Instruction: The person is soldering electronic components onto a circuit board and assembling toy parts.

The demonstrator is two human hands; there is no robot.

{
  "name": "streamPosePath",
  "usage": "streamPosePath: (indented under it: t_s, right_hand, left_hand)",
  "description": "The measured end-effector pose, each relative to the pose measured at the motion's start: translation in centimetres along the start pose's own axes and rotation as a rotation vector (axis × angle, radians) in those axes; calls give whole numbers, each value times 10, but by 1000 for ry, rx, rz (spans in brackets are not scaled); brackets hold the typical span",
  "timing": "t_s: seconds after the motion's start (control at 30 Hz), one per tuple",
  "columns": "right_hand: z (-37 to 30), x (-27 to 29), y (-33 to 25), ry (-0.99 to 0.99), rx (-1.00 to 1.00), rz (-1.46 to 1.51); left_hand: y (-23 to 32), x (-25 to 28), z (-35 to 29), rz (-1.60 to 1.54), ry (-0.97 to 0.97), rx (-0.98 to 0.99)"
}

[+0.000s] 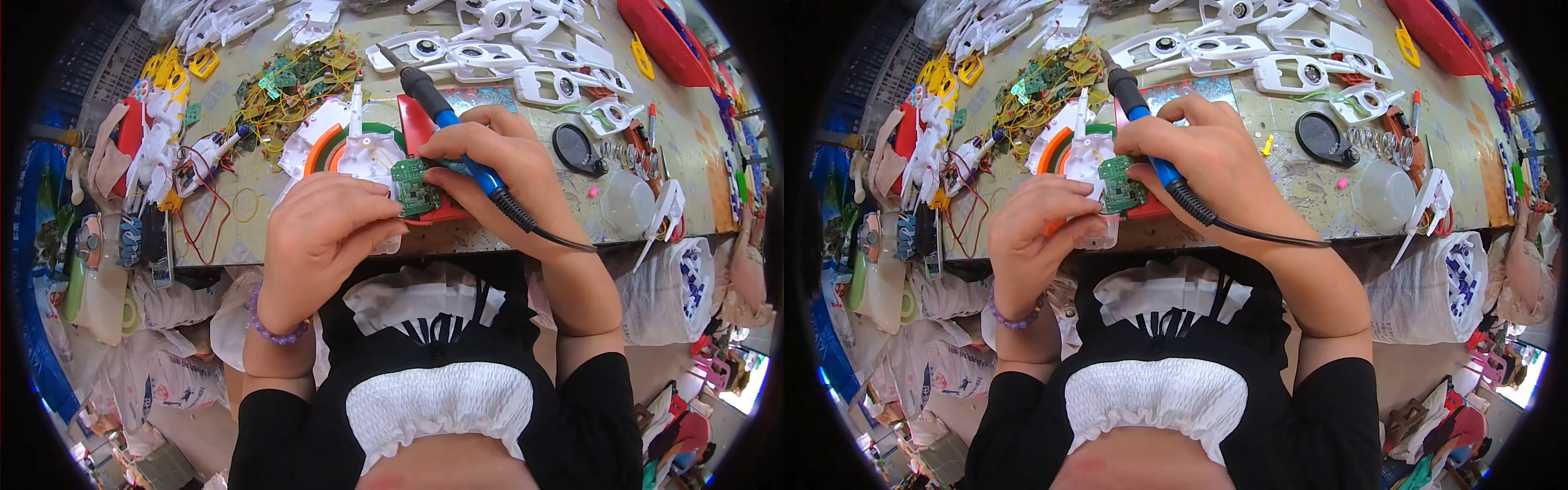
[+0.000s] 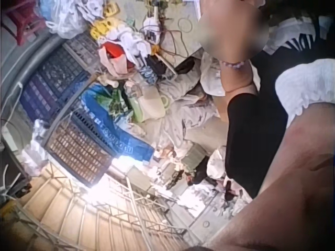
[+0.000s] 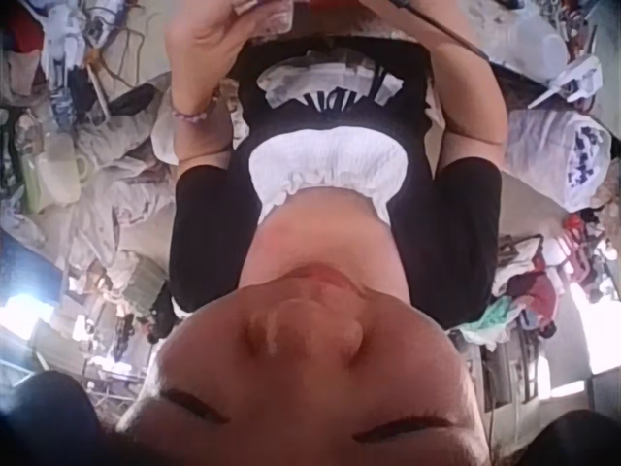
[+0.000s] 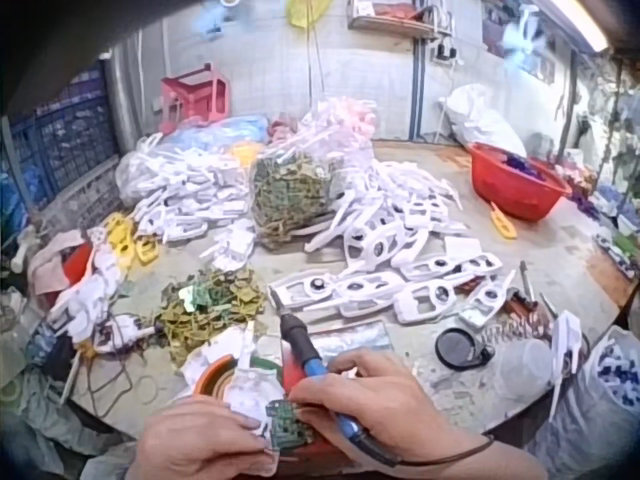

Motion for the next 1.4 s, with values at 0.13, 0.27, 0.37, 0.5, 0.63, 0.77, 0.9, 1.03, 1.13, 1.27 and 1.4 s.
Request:
streamPosePath:
  t_s: [0.13, 0.27, 0.37, 0.5, 0.63, 0.77, 0.9, 1.03, 1.13, 1.27, 1.4]
  right_hand:
    - [0, 2, 0, 6, -3, 12]
    - [0, 3, 0, 13, -11, 34]
    - [0, 2, 1, 18, -8, 34]
    - [-1, 2, 3, 15, -12, 31]
    - [-2, 3, 3, 32, 0, 13]
    - [-2, 3, 1, 28, 10, -8]
    - [-2, 4, 2, 27, 3, 7]
    - [-1, 3, 1, 18, -4, 9]
    - [-1, 3, 2, 18, -15, 22]
    - [-1, 3, 2, 15, -14, 38]
    - [-1, 4, 1, 38, 25, 18]
  left_hand:
    - [-5, -5, 3, -88, 24, 48]
    - [-8, -10, 4, -109, 18, 83]
    - [3, -12, 9, 27, -2, -38]
    - [10, -15, 10, 84, -6, -83]
    - [12, -15, 9, 148, 18, -98]
    - [14, -19, 5, 197, 15, -121]
    - [13, -20, 4, 181, 16, -90]
    - [2, -21, 1, 71, 44, 28]
    - [2, -23, 3, 27, 16, 47]
    - [2, -23, 2, 32, 5, 49]
    - [2, -23, 3, 11, -5, 64]
Point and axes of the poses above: each hand's wrist, its own z-axis towards the middle knuckle, its own x-axis out of the back of the hand, y = z × x, the point moved 10 cm from there along z, towards the middle knuckle, and after that the axes turned 8 degrees about y, right-handed, at the moved point
